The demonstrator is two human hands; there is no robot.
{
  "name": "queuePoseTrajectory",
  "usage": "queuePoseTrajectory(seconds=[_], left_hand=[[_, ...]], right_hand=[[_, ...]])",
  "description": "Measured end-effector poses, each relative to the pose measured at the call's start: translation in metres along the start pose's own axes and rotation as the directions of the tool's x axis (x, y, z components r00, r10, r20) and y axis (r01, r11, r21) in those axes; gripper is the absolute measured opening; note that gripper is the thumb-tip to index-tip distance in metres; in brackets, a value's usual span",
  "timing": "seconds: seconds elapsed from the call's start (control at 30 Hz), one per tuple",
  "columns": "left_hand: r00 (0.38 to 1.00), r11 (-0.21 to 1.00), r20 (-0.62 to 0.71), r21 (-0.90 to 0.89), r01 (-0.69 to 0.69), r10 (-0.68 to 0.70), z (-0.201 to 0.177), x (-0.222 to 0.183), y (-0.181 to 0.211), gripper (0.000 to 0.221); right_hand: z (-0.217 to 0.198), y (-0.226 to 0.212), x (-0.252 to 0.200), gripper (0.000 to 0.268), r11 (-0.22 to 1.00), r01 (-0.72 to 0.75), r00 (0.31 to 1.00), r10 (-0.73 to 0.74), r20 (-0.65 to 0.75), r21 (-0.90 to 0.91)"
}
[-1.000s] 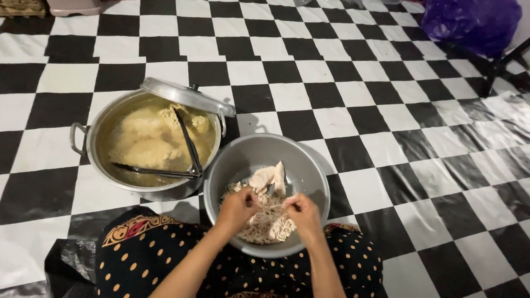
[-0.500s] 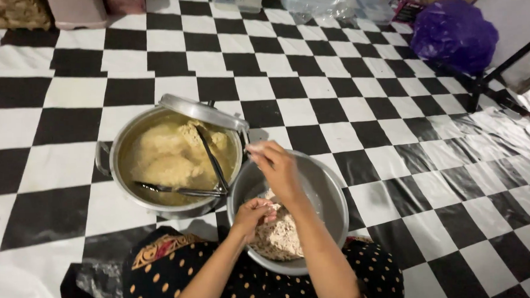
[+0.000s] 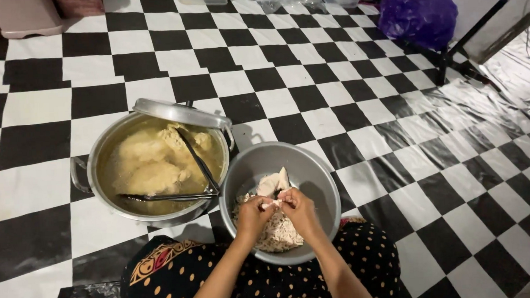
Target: Shredding cooked chicken by hand from a large metal pot into a plastic bowl.
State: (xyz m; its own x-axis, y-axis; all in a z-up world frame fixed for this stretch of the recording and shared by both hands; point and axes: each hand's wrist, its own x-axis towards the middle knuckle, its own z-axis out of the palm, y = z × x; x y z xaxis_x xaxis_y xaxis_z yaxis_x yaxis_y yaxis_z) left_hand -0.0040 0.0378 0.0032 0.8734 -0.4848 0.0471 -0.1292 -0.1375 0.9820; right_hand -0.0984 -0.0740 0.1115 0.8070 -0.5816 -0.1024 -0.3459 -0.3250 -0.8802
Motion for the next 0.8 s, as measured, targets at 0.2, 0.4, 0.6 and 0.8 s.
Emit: queuePoseTrajectory(seconds=[0.2, 0.4, 0.6, 0.8], left_hand=[[0.939, 0.794, 0.119, -0.506, 0.336, -0.321, 0.005, -0.005, 0.002, 0.013], [0.914, 0.702, 0.154, -0.597, 0.389, -0.376, -0.002, -0.011, 0.030, 0.012], [0.927, 0.843, 0.124, -0.386, 0.374, -0.354, -0.012, -0.025, 0.047, 0.014], [0.975, 0.938, 0.078, -0.264, 0.224, -0.210, -0.005, -0.016, 0.024, 0.012]], right_hand=[[0.012, 0.033, 0.017, 0.012, 0.989, 0.056, 0.998, -0.053, -0.025, 0.138], [0.000, 0.024, 0.005, 0.012, 0.970, 0.024, 0.998, -0.007, -0.069, 0.241], [0.001, 0.013, -0.005, 0.009, 0.991, -0.030, 0.996, 0.018, -0.092, -0.130], [-0.007, -0.017, -0.023, 0.018, 0.997, 0.004, 0.999, -0.007, -0.033, -0.083]])
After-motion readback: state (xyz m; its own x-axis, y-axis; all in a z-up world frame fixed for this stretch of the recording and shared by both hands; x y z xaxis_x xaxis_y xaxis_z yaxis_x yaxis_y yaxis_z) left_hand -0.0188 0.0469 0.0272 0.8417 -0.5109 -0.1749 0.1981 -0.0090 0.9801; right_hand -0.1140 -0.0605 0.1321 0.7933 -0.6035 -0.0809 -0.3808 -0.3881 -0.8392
